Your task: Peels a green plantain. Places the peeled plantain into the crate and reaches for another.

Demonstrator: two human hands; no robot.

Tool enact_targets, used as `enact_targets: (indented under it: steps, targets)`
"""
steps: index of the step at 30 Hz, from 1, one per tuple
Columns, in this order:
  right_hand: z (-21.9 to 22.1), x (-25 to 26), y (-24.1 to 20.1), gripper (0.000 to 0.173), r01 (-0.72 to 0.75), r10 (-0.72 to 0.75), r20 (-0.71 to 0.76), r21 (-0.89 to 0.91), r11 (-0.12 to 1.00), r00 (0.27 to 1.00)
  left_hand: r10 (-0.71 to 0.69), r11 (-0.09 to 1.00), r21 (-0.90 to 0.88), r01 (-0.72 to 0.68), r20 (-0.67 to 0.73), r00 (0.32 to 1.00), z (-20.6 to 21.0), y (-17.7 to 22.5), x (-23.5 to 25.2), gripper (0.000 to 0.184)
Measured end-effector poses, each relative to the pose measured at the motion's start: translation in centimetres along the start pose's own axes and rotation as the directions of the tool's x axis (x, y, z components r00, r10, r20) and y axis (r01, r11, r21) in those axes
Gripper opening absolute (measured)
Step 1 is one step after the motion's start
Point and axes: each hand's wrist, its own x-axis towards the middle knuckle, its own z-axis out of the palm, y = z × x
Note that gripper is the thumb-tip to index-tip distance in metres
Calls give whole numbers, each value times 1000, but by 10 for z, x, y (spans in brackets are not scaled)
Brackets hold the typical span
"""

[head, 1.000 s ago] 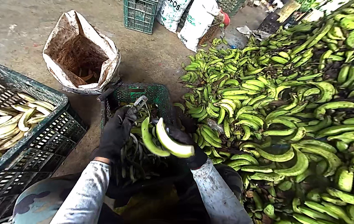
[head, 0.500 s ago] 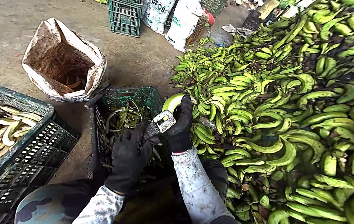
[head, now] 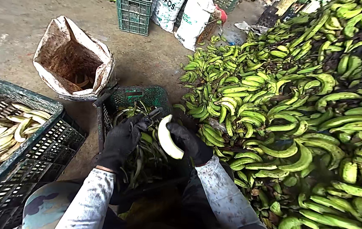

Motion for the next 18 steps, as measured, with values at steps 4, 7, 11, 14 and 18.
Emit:
enact_targets:
  steps: [4,7,11,14,18]
  targets:
    - [5,14,1,33,198,-124,-169,541,818,978,127,980,-139,-140,-101,987,17,15,-14,46]
    - [8,25,-3,48,315,-210,-237,766,560,949,257,949,-119,-291,-239,936,35,24,-19,61]
    - [11,31,-4,47,319,-225,-265,913,253,937,331,932,-28,-362,-347,878,44,23,-21,60]
    - [11,30,1,48,315,-191,-266,895,314,945,324,941,18,-339,-338,884,44,19,-22,59]
    - [16,22,9,44,335,-219,-254,693,639,942,139,980,-120,-157,-144,980,34,21,-21,50]
